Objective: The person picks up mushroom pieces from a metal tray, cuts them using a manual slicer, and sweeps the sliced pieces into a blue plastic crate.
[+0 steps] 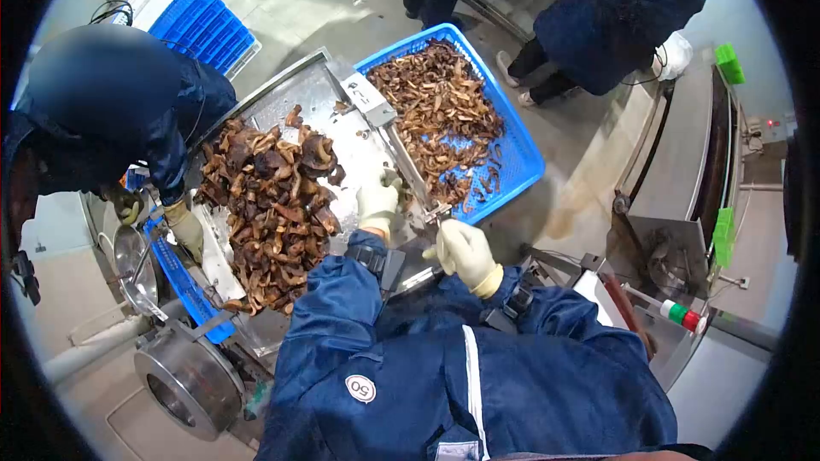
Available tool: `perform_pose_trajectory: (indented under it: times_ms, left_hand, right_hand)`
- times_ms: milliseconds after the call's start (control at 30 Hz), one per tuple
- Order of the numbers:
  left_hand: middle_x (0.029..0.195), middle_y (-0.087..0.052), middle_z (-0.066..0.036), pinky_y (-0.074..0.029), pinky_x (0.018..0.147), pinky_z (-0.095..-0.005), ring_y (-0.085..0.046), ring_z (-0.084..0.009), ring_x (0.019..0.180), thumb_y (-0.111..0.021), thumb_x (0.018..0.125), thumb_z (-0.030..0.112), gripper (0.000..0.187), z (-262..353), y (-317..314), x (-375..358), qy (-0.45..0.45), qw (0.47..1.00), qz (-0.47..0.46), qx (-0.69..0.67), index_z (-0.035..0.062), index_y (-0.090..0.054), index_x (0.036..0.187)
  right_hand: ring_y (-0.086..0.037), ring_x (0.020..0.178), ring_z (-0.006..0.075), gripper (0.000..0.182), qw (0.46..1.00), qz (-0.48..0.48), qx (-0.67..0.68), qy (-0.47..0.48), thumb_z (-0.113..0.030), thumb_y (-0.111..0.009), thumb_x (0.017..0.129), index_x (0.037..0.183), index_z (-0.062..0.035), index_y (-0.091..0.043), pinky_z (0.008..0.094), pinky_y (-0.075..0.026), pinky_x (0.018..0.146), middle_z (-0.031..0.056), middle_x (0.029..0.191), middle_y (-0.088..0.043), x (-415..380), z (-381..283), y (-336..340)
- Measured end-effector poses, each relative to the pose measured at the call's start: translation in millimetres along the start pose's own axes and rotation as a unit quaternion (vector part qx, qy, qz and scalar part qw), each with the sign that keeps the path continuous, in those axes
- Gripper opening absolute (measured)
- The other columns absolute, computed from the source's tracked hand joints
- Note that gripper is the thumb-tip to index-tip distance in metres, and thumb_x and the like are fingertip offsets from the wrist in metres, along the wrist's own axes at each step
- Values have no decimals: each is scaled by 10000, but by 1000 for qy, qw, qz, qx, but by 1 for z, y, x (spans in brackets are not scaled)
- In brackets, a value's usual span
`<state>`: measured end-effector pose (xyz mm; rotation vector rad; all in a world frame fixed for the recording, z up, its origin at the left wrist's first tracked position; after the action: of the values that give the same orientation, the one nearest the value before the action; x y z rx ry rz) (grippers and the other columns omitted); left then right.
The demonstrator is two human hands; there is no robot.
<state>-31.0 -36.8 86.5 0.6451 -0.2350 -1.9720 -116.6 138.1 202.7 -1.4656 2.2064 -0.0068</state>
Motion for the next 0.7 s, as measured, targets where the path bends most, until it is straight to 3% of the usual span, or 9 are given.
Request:
perform_pose_trajectory:
  times_ms: [33, 100, 167, 300, 333, 433, 467, 567, 700]
  left_hand:
    - [814, -712, -89, -536, 683, -322, -674, -171, 710, -722, 862, 139, 158, 6, 5, -3, -26, 999, 0, 24, 36, -714, 981]
    - [828, -704, -77, -531, 667, -311, -667, -159, 708, -710, 866, 115, 173, -22, -9, 11, 3, 997, -26, -71, 22, -702, 1012]
    - [835, -701, -79, -539, 652, -311, -668, -157, 709, -702, 868, 90, 190, -29, -12, 15, -24, 1000, -12, 6, 11, -689, 1041]
    - [815, -691, -83, -549, 625, -307, -665, -149, 697, -674, 868, 47, 226, -13, -9, 8, 17, 1000, -2, 16, -5, -663, 1088]
    - [806, -689, -88, -544, 615, -308, -665, -158, 693, -653, 868, 46, 246, -29, -18, 8, 28, 987, 14, -158, -14, -647, 1107]
    - [808, -679, -75, -530, 609, -309, -651, -163, 674, -651, 856, 49, 285, -51, -19, 22, -83, 996, 17, -15, -24, -627, 1130]
    - [810, -665, -65, -522, 593, -302, -631, -164, 656, -654, 843, 46, 296, -41, -18, 19, 2, 999, -20, -44, -29, -617, 1127]
    - [812, -657, -61, -511, 585, -293, -613, -153, 646, -640, 829, 38, 294, -6, -12, 3, 28, 997, -70, -29, -24, -618, 1115]
    - [746, -653, -77, -514, 591, -354, -630, -219, 644, -616, 786, 64, 220, -25, -26, 17, 100, 983, -134, -77, 0, -645, 994]
  right_hand:
    - [-491, 499, 105, 433, 1000, -7, 3, 15, -297, -441, 1056, 718, -41, -527, 303, -543, 694, 33, 583, -530, 0, 24, 10]
    - [-515, 516, 103, 411, 994, 5, -73, -81, -292, -450, 1055, 780, -16, -580, 258, -460, 553, 42, 627, -576, -2, 57, 26]
    - [-512, 513, 90, 408, 992, -1, -72, -103, -282, -446, 1059, 821, 0, -620, 242, -408, 497, 34, 646, -591, 2, 74, 33]
    - [-510, 511, 115, 403, 999, -26, -20, -24, -285, -448, 1049, 765, -23, -561, 277, -501, 619, 44, 633, -551, 1, -15, 1]
    - [-503, 514, 115, 406, 999, -41, -5, -1, -283, -442, 1049, 756, -24, -549, 292, -522, 676, 38, 621, -536, 2, -25, -4]
    - [-477, 531, 96, 351, 997, -61, -53, -16, -242, -444, 1039, 770, -42, -547, 271, -526, 676, 15, 632, -520, -2, 24, 15]
    - [-493, 545, 104, 329, 993, -43, -67, -82, -227, -437, 1033, 789, -39, -554, 272, -499, 631, 13, 638, -526, -3, 42, 23]
    - [-534, 583, 108, 351, 982, -74, -110, -132, -253, -430, 1036, 812, -27, -579, 262, -457, 588, 22, 687, -578, 2, 62, 35]
    - [-582, 624, 122, 357, 982, -63, -139, -108, -259, -424, 1029, 833, -17, -598, 269, -474, 602, 46, 726, -614, 2, 62, 35]
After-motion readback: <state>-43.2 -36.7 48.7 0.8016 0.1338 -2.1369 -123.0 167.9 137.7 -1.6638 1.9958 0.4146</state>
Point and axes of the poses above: each hand's wrist, its own x-axis towards the middle knuckle, its own y-axis out of the back of the hand, z = x × y, the point moved 4 cm from there along x, towards the middle knuckle
